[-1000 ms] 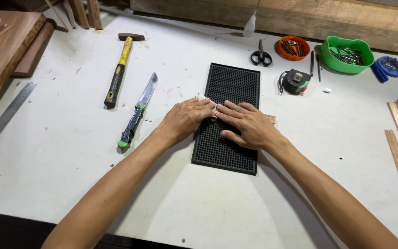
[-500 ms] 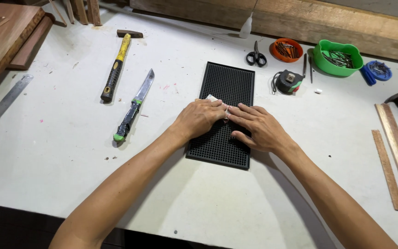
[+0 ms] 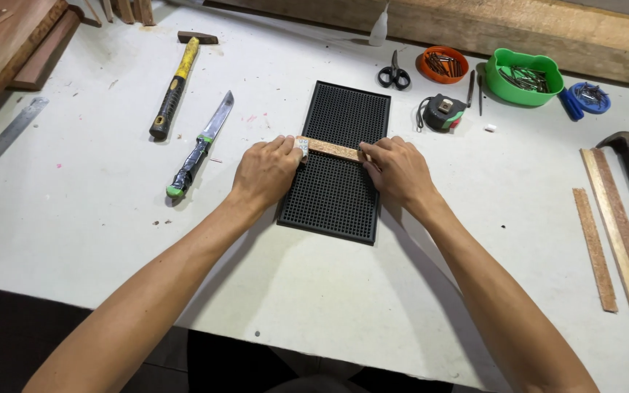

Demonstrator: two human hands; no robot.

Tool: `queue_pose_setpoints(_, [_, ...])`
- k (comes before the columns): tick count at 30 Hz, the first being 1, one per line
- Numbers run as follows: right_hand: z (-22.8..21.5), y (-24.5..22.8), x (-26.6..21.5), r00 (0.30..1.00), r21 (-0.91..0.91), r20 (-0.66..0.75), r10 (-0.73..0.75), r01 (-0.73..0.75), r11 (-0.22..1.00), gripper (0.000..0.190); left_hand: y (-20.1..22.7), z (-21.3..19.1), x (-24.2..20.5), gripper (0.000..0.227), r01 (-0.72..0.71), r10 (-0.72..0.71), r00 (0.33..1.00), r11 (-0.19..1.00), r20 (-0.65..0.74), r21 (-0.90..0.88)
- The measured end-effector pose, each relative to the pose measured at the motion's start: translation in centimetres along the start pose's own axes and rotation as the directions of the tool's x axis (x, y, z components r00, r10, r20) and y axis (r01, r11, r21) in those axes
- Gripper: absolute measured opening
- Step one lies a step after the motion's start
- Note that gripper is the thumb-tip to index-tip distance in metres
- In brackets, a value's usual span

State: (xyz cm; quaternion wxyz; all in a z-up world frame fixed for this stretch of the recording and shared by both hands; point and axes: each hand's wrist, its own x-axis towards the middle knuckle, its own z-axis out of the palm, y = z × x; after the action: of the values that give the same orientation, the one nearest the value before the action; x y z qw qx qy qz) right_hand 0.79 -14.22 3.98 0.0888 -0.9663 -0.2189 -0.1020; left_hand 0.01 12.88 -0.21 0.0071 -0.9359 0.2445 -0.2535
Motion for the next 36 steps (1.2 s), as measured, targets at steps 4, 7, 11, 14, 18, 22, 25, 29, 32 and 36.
queue_pose_setpoints(4, [0.4, 0.6, 0.1, 0.997, -0.009, 0.017, -0.069, 0.069, 0.998, 0.024, 1.5, -5.2, 0.1, 0.029, 0.035, -0.028, 0.997, 0.994, 0.067, -0.102])
queue_pose_setpoints(7, [-0.6, 0.0, -0.9, 0.999, 0.101, 0.007, -0.035, 0.034, 0.994, 0.027, 2.4, -5.9, 1.0, 0.039, -0.043, 0.052, 0.972, 0.998, -0.229, 0.044])
queue_pose_setpoints(11, [-1.4, -1.8, -1.9, 0.986, 0.342, -0.123, 0.113, -0.064, 0.937, 0.025, 4.1, -4.8, 2.6, 0.032, 0.065, -0.092, 0.991, 0.969, -0.101, -0.240])
queue_pose_setpoints(14, [-1.4, -3.5, -1.8, 0.962, 0.382, -0.213, 0.172, -0.080, 0.920, 0.021, 5.7, -4.5, 4.5, 0.034, 0.356, -0.319, 0.931, 0.701, 0.174, -0.618])
queue_pose_setpoints(18, [-2.0, -4.9, -1.6, 0.968, 0.447, -0.218, 0.124, -0.014, 0.895, 0.017, 5.8, -1.3, 6.2, 0.030, 0.543, -0.310, 0.797, -0.008, 0.518, -0.840])
queue_pose_setpoints(22, [-1.5, -4.6, -2.6, 0.977, 0.536, -0.162, 0.135, -0.028, 0.844, 0.023, 5.6, -4.1, 6.0, 0.035, 0.629, -0.247, 0.741, -0.072, 0.625, -0.774])
queue_pose_setpoints(25, [-0.1, -4.0, -3.3, 0.995, 0.473, -0.086, 0.052, -0.005, 0.881, 0.023, 6.2, -5.2, 5.4, 0.032, 0.618, -0.288, 0.786, 0.404, 0.547, -0.675])
queue_pose_setpoints(29, [0.7, -3.4, -3.8, 0.989, 0.451, -0.143, -0.033, 0.095, 0.888, 0.024, 6.8, -5.6, 4.9, 0.033, 0.655, -0.288, 0.754, 0.399, 0.590, -0.642])
queue_pose_setpoints(32, [-0.3, -3.8, -3.6, 0.997, 0.393, -0.070, -0.042, 0.066, 0.917, 0.026, 6.3, -4.0, 4.3, 0.033, 0.467, -0.280, 0.876, 0.693, 0.392, -0.548])
queue_pose_setpoints(36, [-0.2, -3.0, -1.5, 0.997, 0.221, -0.019, -0.071, 0.074, 0.972, 0.037, 2.6, -7.2, 4.2, 0.036, 0.344, -0.268, 0.934, 0.854, 0.238, -0.391])
